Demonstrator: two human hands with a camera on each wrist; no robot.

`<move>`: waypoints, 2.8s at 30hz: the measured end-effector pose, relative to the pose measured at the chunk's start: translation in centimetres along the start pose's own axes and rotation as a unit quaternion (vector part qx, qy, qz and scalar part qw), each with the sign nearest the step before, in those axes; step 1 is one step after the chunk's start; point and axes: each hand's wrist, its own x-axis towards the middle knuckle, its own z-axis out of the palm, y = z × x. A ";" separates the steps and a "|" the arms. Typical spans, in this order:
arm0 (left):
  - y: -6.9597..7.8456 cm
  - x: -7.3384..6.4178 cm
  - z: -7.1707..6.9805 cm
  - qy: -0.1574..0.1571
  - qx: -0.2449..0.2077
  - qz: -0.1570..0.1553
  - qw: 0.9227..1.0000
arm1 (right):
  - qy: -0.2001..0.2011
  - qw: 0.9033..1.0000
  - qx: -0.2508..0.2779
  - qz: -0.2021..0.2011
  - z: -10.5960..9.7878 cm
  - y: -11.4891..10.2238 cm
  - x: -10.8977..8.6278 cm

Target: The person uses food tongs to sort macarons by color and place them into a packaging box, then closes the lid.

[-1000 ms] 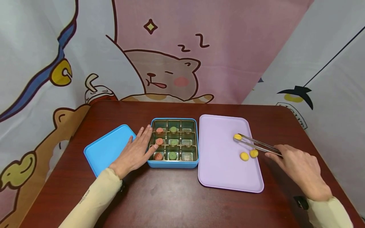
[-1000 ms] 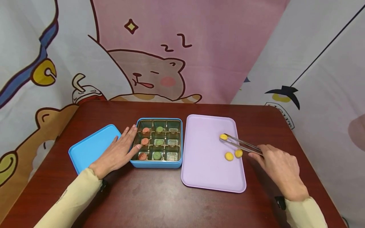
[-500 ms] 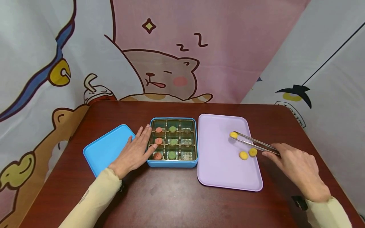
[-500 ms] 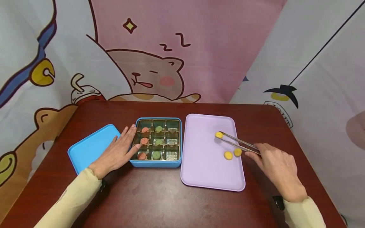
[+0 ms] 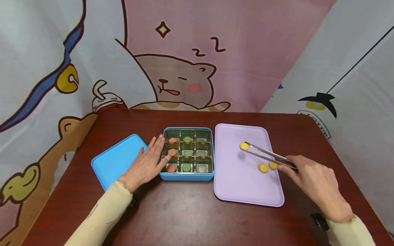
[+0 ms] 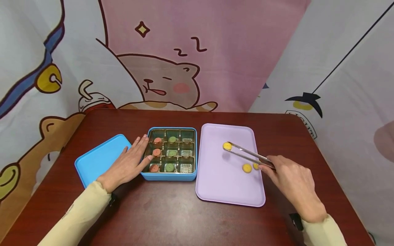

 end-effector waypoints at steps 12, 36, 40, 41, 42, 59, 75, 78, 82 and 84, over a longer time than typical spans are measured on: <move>0.0 -0.1 0.0 -0.003 0.001 -0.001 1.000 | 0.030 0.999 0.022 -0.039 -0.2 -2.1 0.3; 0.1 0.0 0.1 -0.001 -0.010 0.003 1.000 | 0.063 0.992 0.043 -0.105 0.7 -4.9 1.1; 0.0 0.0 0.1 0.001 -0.010 0.003 1.000 | 0.060 0.991 0.048 -0.110 0.6 -5.3 1.3; 0.0 0.0 0.1 0.001 -0.010 0.003 1.000 | 0.060 0.991 0.049 -0.112 0.6 -5.4 1.3; 0.1 0.0 0.1 0.001 -0.009 0.004 1.000 | 0.060 0.990 0.049 -0.114 0.6 -5.5 1.3; 0.1 0.0 0.1 0.001 -0.009 0.003 1.000 | 0.049 0.987 0.057 -0.143 0.9 -7.0 1.8; 0.1 0.0 0.1 0.001 -0.014 -0.001 1.000 | 0.037 0.983 0.049 -0.174 1.5 -8.0 2.3; 0.1 0.0 0.2 0.002 -0.014 0.000 1.000 | 0.034 0.982 0.046 -0.179 1.6 -8.1 2.4; 0.1 0.0 0.1 -0.002 -0.013 -0.001 1.000 | 0.027 0.982 0.041 -0.183 1.6 -8.3 2.6; 0.1 -0.1 0.1 -0.004 -0.011 -0.002 1.000 | 0.022 0.982 0.039 -0.184 1.6 -8.4 2.7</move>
